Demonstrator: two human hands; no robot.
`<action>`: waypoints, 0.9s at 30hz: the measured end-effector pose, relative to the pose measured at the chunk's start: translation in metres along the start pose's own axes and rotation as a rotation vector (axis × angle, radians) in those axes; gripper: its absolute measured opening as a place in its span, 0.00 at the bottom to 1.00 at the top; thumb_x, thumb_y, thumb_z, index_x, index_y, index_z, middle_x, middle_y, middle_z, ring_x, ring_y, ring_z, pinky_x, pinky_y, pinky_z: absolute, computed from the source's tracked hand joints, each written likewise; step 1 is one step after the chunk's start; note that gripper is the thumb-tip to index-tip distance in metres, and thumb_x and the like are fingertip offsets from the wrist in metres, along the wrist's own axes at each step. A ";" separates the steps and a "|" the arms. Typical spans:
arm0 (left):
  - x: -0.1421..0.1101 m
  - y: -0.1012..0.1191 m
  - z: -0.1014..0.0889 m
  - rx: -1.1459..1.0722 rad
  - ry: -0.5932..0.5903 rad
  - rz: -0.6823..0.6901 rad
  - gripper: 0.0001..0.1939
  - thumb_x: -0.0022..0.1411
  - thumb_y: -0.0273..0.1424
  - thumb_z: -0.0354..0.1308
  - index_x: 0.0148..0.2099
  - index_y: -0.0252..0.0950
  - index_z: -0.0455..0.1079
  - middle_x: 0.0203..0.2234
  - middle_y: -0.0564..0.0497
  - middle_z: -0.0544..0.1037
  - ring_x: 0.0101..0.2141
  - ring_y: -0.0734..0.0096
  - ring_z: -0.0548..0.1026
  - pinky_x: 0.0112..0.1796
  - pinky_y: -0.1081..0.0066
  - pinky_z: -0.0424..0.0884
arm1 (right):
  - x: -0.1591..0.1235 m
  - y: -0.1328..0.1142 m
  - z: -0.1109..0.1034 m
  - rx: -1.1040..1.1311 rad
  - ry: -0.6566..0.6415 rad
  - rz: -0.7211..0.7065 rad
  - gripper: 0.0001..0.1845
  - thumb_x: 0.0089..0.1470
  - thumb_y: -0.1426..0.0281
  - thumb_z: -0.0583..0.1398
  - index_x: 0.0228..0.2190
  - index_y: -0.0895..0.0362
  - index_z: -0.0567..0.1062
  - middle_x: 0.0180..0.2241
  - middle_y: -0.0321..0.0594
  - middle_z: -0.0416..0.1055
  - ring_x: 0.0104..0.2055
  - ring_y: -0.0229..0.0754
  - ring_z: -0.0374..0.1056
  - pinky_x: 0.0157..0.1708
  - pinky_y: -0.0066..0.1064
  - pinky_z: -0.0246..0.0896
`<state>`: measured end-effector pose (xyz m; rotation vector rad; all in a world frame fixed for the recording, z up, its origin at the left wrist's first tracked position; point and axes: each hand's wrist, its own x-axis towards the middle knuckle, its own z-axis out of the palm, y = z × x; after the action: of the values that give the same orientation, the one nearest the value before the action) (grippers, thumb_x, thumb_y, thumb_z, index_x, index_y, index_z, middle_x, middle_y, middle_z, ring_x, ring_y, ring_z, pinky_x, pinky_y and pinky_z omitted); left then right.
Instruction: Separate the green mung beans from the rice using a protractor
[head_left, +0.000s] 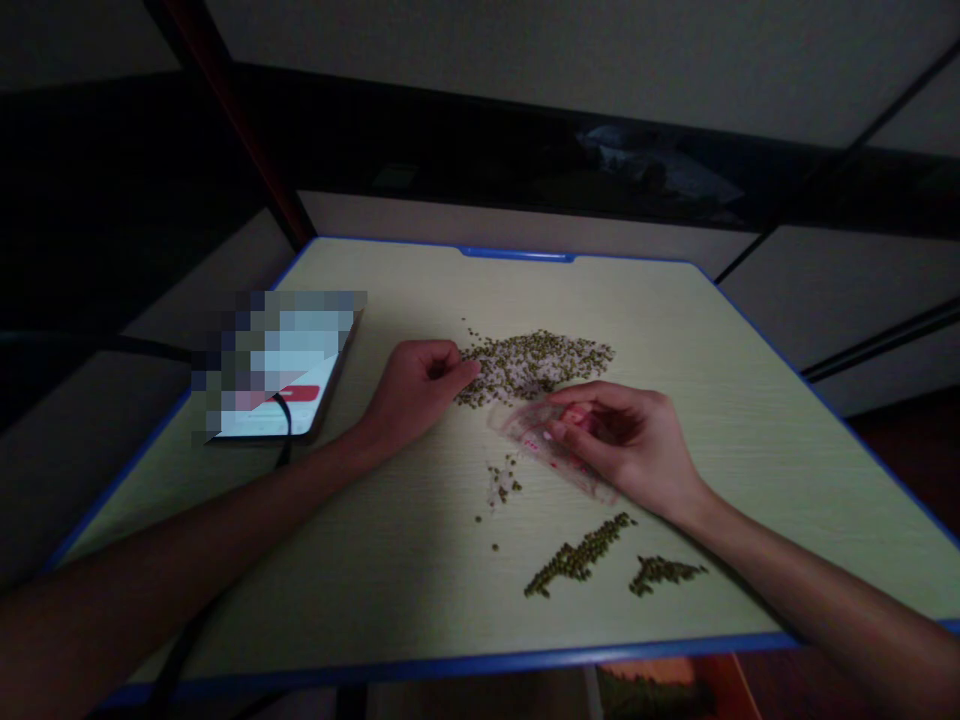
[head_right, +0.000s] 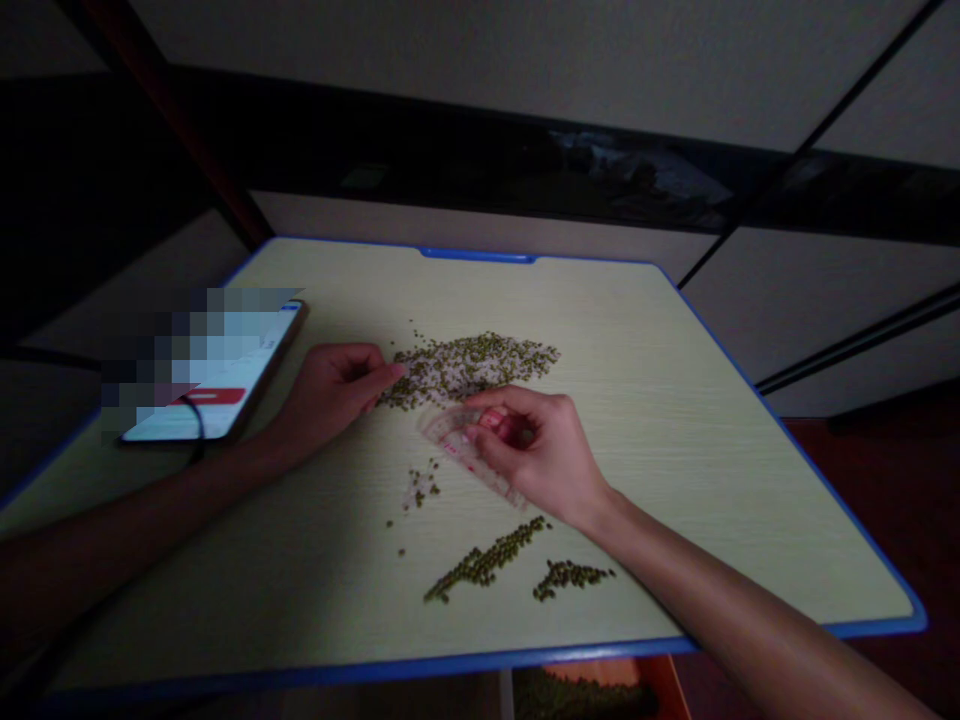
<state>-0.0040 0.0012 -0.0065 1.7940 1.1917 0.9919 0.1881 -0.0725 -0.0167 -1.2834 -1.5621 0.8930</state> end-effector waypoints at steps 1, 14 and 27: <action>0.000 0.000 0.000 0.003 0.000 0.001 0.17 0.50 0.27 0.55 0.13 0.35 0.56 0.08 0.60 0.58 0.13 0.82 0.54 0.17 0.76 0.50 | -0.001 0.000 0.002 -0.012 -0.007 0.007 0.09 0.44 0.72 0.61 0.32 0.60 0.76 0.19 0.34 0.67 0.19 0.32 0.59 0.17 0.25 0.55; 0.000 -0.001 0.000 -0.013 0.000 -0.005 0.17 0.50 0.27 0.55 0.13 0.35 0.55 0.07 0.61 0.57 0.12 0.82 0.53 0.16 0.76 0.49 | 0.008 -0.006 0.011 -0.091 -0.016 -0.005 0.08 0.43 0.72 0.60 0.29 0.62 0.75 0.18 0.34 0.66 0.17 0.30 0.57 0.15 0.24 0.53; 0.001 -0.002 0.001 -0.003 0.006 0.013 0.17 0.49 0.27 0.55 0.13 0.35 0.56 0.08 0.60 0.58 0.13 0.81 0.54 0.18 0.75 0.50 | 0.005 -0.002 0.015 -0.081 -0.047 0.024 0.04 0.44 0.72 0.60 0.26 0.60 0.72 0.18 0.33 0.66 0.17 0.31 0.59 0.15 0.24 0.53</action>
<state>-0.0041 0.0023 -0.0086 1.7999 1.1830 1.0071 0.1731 -0.0681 -0.0191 -1.3491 -1.6378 0.8884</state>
